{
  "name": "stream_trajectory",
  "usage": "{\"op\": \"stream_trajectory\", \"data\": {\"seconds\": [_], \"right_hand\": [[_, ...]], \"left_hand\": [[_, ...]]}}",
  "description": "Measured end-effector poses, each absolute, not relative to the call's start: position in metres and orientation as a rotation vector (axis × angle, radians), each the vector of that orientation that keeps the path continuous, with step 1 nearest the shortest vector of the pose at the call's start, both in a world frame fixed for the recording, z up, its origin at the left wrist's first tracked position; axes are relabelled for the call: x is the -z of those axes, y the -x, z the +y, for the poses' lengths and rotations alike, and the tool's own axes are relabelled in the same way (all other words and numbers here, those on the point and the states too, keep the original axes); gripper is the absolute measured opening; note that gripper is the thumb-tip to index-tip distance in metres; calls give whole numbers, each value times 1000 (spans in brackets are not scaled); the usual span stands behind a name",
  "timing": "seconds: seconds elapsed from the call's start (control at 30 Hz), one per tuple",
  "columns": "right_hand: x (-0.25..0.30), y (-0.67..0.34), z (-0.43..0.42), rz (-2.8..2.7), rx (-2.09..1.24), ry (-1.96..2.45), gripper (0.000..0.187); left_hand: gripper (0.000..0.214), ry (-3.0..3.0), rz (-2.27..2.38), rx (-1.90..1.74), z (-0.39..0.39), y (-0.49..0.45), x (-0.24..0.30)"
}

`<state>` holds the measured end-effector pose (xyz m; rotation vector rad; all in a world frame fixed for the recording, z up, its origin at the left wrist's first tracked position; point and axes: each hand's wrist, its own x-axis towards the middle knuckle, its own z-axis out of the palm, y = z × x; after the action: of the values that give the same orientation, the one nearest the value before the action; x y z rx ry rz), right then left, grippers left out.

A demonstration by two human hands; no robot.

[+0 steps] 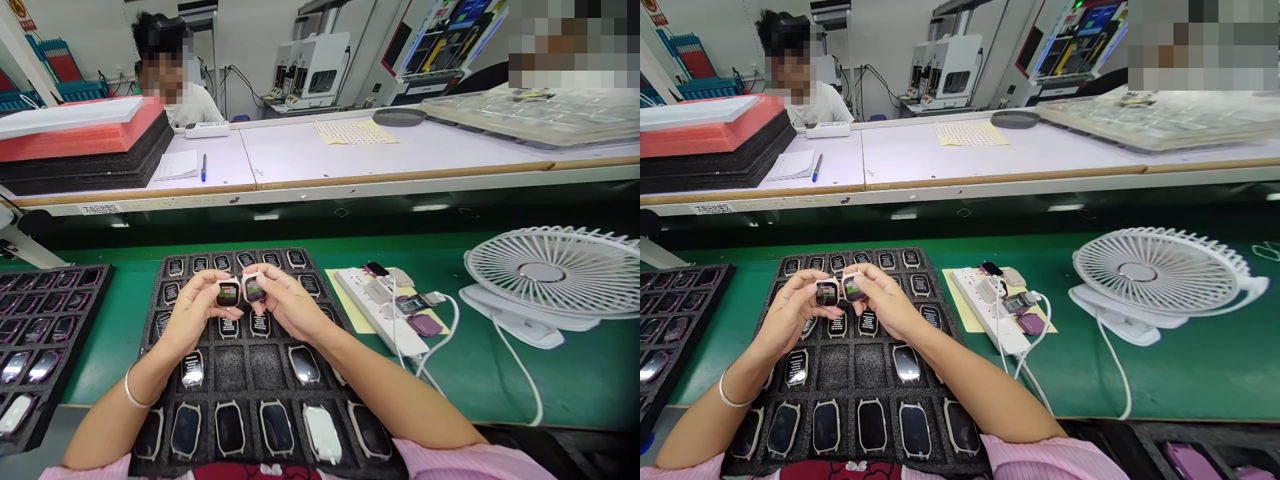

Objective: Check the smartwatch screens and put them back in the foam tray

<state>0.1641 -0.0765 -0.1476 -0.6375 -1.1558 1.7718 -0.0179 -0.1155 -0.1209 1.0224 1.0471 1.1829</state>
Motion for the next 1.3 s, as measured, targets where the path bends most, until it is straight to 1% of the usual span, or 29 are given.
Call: {"op": "stream_trajectory", "data": {"seconds": [0.43,0.73,0.93,1.1,1.3], "right_hand": [[148,-163,-78,-1246,-1671,654,27],[147,-164,-79,-1299,-1680,607,32],[149,-166,-78,-1299,-1693,593,30],[150,-165,-78,-1300,-1688,603,27],[147,-165,-79,-1304,-1681,594,33]], "left_hand": [[27,-1037,1028,-1181,-116,17,120],[26,-1047,1058,-1202,-117,18,120],[26,-1036,1032,-1218,-117,18,120],[31,-1079,1080,-1229,-116,15,119],[30,-1072,1036,-1229,-117,17,120]]}}
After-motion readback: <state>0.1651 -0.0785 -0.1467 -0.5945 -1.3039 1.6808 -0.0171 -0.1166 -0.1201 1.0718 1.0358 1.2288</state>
